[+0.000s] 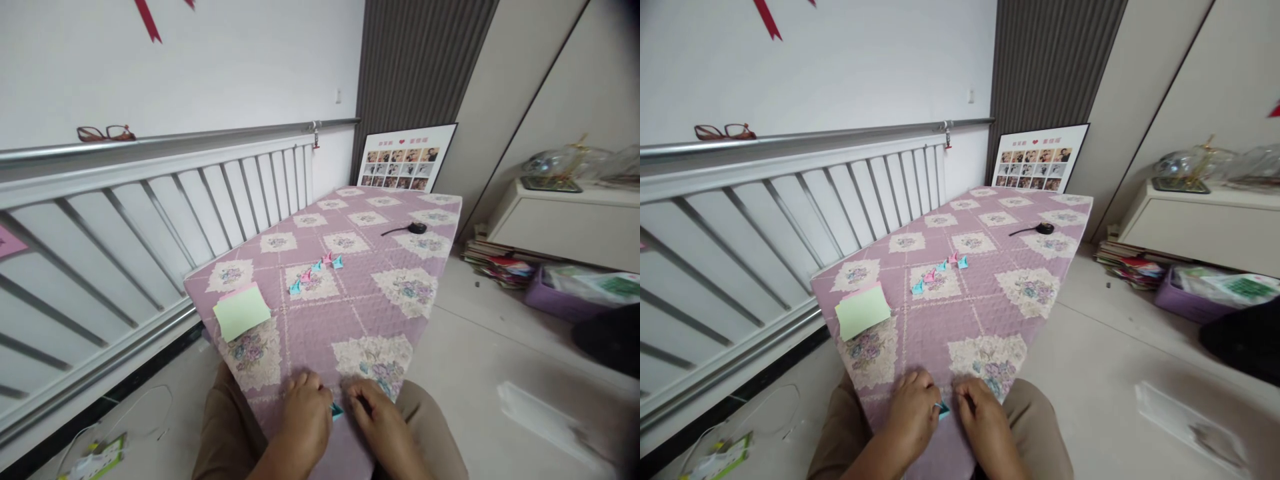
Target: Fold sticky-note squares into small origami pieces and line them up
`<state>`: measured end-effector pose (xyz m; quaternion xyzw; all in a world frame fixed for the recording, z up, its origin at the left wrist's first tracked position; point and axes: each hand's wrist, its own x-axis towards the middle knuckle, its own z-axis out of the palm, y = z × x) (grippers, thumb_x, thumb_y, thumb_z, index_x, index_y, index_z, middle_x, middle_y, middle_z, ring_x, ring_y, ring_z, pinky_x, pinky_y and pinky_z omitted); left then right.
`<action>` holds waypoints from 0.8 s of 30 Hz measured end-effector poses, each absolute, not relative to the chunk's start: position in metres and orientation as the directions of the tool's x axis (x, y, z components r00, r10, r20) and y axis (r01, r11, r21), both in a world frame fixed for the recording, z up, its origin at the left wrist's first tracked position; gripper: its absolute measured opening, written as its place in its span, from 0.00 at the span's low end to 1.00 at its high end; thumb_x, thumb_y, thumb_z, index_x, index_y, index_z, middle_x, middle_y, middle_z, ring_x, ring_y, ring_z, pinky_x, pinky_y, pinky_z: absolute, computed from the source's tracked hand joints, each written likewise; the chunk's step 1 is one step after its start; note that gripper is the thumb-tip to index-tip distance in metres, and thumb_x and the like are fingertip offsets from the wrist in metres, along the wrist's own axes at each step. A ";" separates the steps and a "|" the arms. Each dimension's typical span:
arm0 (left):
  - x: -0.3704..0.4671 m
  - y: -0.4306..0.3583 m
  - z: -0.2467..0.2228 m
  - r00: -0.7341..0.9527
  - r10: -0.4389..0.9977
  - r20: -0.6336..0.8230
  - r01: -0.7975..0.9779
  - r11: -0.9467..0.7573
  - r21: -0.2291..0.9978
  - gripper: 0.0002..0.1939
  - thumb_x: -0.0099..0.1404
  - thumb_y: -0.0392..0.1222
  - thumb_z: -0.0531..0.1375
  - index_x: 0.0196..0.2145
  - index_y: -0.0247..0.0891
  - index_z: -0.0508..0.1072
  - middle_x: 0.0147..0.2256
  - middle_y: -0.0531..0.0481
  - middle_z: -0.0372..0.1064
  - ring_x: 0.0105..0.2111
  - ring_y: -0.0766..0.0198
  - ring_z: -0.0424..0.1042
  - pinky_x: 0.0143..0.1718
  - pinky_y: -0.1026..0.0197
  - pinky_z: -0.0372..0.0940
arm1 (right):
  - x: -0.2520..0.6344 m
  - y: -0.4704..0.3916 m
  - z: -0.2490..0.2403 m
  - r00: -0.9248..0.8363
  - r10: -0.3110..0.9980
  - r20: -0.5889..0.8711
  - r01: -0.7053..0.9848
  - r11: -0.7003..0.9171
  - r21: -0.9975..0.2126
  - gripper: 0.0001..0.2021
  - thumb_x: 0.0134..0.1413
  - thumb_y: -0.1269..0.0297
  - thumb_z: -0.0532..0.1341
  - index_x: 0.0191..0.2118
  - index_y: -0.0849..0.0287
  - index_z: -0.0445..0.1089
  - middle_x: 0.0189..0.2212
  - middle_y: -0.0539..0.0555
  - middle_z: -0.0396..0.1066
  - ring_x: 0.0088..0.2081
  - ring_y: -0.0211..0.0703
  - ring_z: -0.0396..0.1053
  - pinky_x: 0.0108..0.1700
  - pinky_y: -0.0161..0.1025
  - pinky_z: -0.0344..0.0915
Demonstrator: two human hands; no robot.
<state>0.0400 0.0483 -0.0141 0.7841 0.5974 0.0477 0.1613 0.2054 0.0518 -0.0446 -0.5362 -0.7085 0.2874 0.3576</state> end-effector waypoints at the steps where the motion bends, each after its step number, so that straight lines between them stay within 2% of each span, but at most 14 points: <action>1: 0.040 0.048 -0.017 0.280 0.953 -0.116 0.919 -0.232 0.319 0.11 0.63 0.38 0.51 0.35 0.41 0.74 0.41 0.46 0.67 0.44 0.53 0.62 0.44 0.51 0.55 | 0.206 0.052 -0.046 -0.166 0.964 0.206 0.552 0.264 -0.791 0.08 0.55 0.66 0.52 0.28 0.56 0.65 0.29 0.53 0.70 0.34 0.44 0.68 0.39 0.39 0.64; 6: 0.036 0.053 -0.021 0.227 0.968 -0.105 0.911 -0.173 0.374 0.11 0.60 0.35 0.52 0.34 0.40 0.74 0.41 0.46 0.67 0.44 0.55 0.61 0.46 0.55 0.55 | 0.211 0.052 -0.049 -0.142 0.964 0.226 0.528 0.267 -0.806 0.08 0.54 0.64 0.53 0.29 0.56 0.67 0.29 0.53 0.71 0.33 0.44 0.70 0.37 0.38 0.66; 11: 0.034 0.076 -0.009 0.107 0.993 -0.050 0.915 -0.078 0.397 0.09 0.60 0.35 0.53 0.35 0.39 0.74 0.41 0.45 0.66 0.45 0.55 0.62 0.47 0.55 0.55 | 0.212 0.054 -0.046 -0.135 0.968 0.210 0.528 0.250 -0.812 0.09 0.54 0.62 0.52 0.27 0.56 0.67 0.27 0.53 0.71 0.31 0.44 0.70 0.36 0.39 0.67; 15: 0.030 0.095 -0.010 0.055 0.997 -0.046 0.886 -0.028 0.464 0.06 0.58 0.36 0.56 0.32 0.38 0.73 0.39 0.45 0.67 0.43 0.56 0.64 0.46 0.57 0.56 | 0.212 0.054 -0.045 -0.128 0.969 0.210 0.529 0.246 -0.812 0.09 0.54 0.62 0.52 0.27 0.56 0.67 0.27 0.53 0.71 0.31 0.45 0.70 0.36 0.39 0.67; 19: 0.013 0.097 -0.018 0.003 1.000 -0.022 0.841 0.010 0.541 0.06 0.61 0.39 0.56 0.35 0.38 0.71 0.38 0.48 0.67 0.41 0.61 0.65 0.43 0.61 0.58 | 0.212 0.054 -0.047 -0.132 0.972 0.197 0.544 0.237 -0.805 0.10 0.55 0.61 0.52 0.28 0.56 0.67 0.27 0.53 0.71 0.31 0.44 0.70 0.36 0.39 0.67; 24: -0.006 0.077 -0.032 -0.031 0.999 -0.024 0.775 0.039 0.631 0.12 0.59 0.35 0.55 0.42 0.38 0.68 0.40 0.50 0.68 0.40 0.64 0.67 0.42 0.65 0.60 | 0.219 0.067 -0.052 -0.105 0.983 0.149 0.607 0.182 -0.773 0.11 0.55 0.60 0.50 0.29 0.56 0.67 0.27 0.52 0.72 0.31 0.44 0.70 0.35 0.37 0.66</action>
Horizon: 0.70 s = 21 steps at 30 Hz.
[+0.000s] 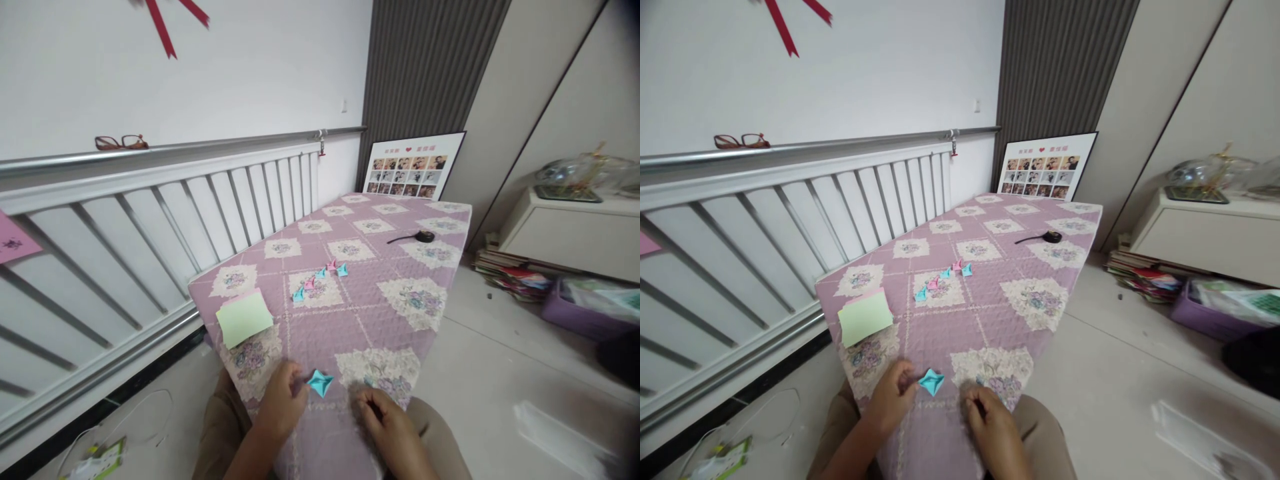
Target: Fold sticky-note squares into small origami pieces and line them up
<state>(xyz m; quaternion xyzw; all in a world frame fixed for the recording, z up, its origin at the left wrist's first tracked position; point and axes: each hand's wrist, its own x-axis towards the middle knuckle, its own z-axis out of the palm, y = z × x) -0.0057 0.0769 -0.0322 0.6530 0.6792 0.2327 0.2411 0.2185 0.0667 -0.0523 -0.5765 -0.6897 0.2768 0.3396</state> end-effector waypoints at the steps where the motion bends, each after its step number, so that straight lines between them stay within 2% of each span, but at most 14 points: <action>1: -0.006 0.073 -0.036 -0.026 0.999 -0.023 0.752 0.035 0.659 0.14 0.57 0.33 0.56 0.43 0.39 0.68 0.40 0.51 0.68 0.40 0.63 0.67 0.43 0.64 0.60 | 0.221 0.073 -0.053 -0.091 0.984 0.155 0.635 0.177 -0.752 0.12 0.55 0.60 0.50 0.30 0.56 0.67 0.26 0.52 0.72 0.30 0.43 0.70 0.34 0.37 0.66; 4: -0.004 0.065 -0.045 -0.042 0.999 -0.009 0.713 0.037 0.700 0.16 0.56 0.31 0.54 0.43 0.40 0.68 0.41 0.50 0.69 0.43 0.62 0.67 0.46 0.62 0.59 | 0.230 0.099 -0.056 -0.063 0.970 0.235 0.767 0.197 -0.611 0.12 0.55 0.62 0.50 0.32 0.56 0.69 0.29 0.52 0.72 0.32 0.43 0.70 0.36 0.36 0.65; 7: 0.000 0.066 -0.046 -0.058 0.998 -0.012 0.702 0.049 0.710 0.16 0.58 0.32 0.53 0.44 0.40 0.68 0.41 0.50 0.69 0.42 0.62 0.67 0.46 0.61 0.59 | 0.238 0.133 -0.056 -0.042 0.962 0.269 0.811 0.190 -0.554 0.12 0.54 0.64 0.50 0.33 0.57 0.70 0.32 0.54 0.72 0.36 0.44 0.69 0.40 0.39 0.63; 11: 0.002 0.070 -0.041 0.014 1.000 0.003 0.735 -0.013 0.678 0.10 0.60 0.33 0.52 0.36 0.42 0.70 0.36 0.51 0.69 0.39 0.62 0.67 0.42 0.61 0.59 | 0.248 0.177 -0.053 -0.034 0.952 0.304 0.859 0.183 -0.478 0.11 0.55 0.64 0.51 0.32 0.57 0.71 0.31 0.54 0.70 0.37 0.45 0.68 0.41 0.39 0.60; 15: 0.006 0.077 -0.046 0.040 0.998 0.041 0.759 -0.057 0.648 0.09 0.61 0.33 0.51 0.32 0.42 0.70 0.34 0.51 0.70 0.37 0.61 0.68 0.41 0.61 0.59 | 0.255 0.211 -0.053 -0.010 0.948 0.319 0.889 0.154 -0.431 0.10 0.56 0.65 0.52 0.33 0.56 0.71 0.31 0.53 0.69 0.36 0.43 0.67 0.38 0.37 0.58; 21: 0.033 0.134 -0.049 -0.098 0.991 0.090 0.740 0.012 0.673 0.08 0.61 0.33 0.53 0.30 0.41 0.71 0.30 0.53 0.70 0.33 0.63 0.68 0.36 0.63 0.59 | 0.261 0.250 -0.055 0.005 0.949 0.314 0.905 0.129 -0.404 0.09 0.54 0.68 0.53 0.30 0.57 0.71 0.30 0.54 0.70 0.35 0.43 0.66 0.38 0.36 0.57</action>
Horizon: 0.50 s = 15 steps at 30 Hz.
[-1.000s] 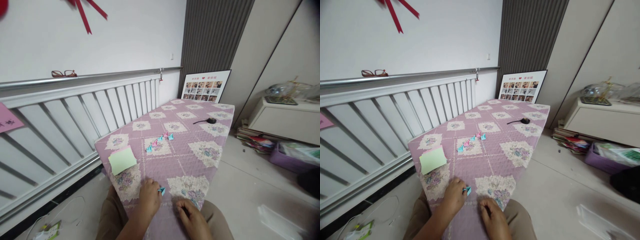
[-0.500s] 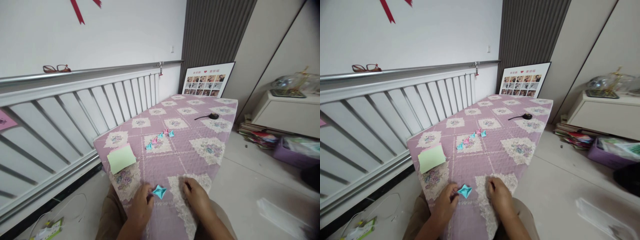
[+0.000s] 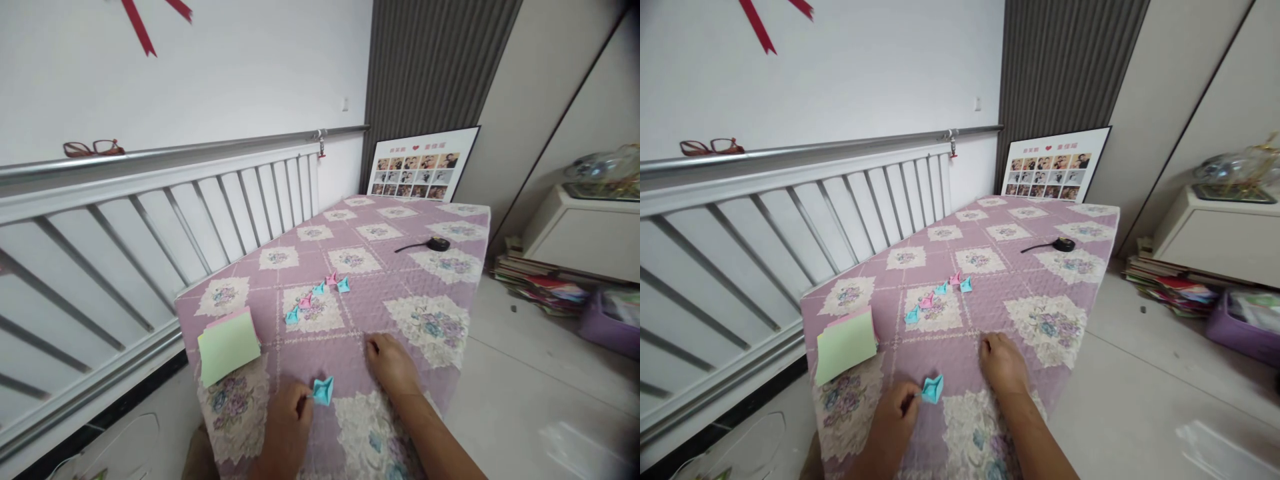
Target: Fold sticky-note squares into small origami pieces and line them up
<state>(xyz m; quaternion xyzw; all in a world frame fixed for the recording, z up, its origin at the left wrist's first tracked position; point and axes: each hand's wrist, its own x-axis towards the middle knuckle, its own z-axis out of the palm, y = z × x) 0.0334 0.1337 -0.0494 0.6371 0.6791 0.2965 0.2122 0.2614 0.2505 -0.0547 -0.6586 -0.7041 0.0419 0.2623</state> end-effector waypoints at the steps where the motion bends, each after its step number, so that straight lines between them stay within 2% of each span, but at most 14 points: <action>1: 0.041 0.150 -0.047 -0.114 0.989 0.097 0.749 0.021 0.662 0.08 0.61 0.33 0.53 0.31 0.41 0.71 0.30 0.53 0.70 0.33 0.64 0.68 0.36 0.63 0.59 | 0.262 0.255 -0.055 0.003 0.951 0.310 0.905 0.129 -0.405 0.09 0.55 0.68 0.53 0.30 0.57 0.71 0.30 0.54 0.70 0.35 0.43 0.66 0.38 0.36 0.57; 5: 0.070 0.221 -0.034 -0.100 0.989 0.105 0.792 0.015 0.610 0.07 0.62 0.34 0.54 0.32 0.41 0.71 0.30 0.55 0.70 0.32 0.65 0.68 0.35 0.65 0.57 | 0.266 0.267 -0.055 0.012 0.956 0.292 0.898 0.118 -0.424 0.10 0.56 0.66 0.52 0.32 0.56 0.71 0.32 0.53 0.71 0.36 0.42 0.67 0.36 0.36 0.57; 9: 0.091 0.283 -0.033 -0.143 0.980 0.135 0.824 0.042 0.565 0.06 0.64 0.35 0.54 0.35 0.40 0.71 0.36 0.51 0.70 0.38 0.64 0.68 0.38 0.65 0.56 | 0.269 0.270 -0.056 0.025 0.960 0.280 0.882 0.111 -0.457 0.11 0.58 0.65 0.51 0.32 0.56 0.70 0.32 0.53 0.71 0.36 0.41 0.68 0.37 0.35 0.57; 15: 0.105 0.335 -0.038 -0.218 0.967 0.134 0.862 0.127 0.490 0.07 0.66 0.36 0.53 0.37 0.40 0.71 0.38 0.48 0.70 0.40 0.61 0.67 0.38 0.64 0.56 | 0.271 0.270 -0.058 0.025 0.965 0.262 0.853 0.116 -0.508 0.11 0.57 0.64 0.50 0.35 0.55 0.71 0.33 0.52 0.71 0.36 0.42 0.69 0.38 0.35 0.59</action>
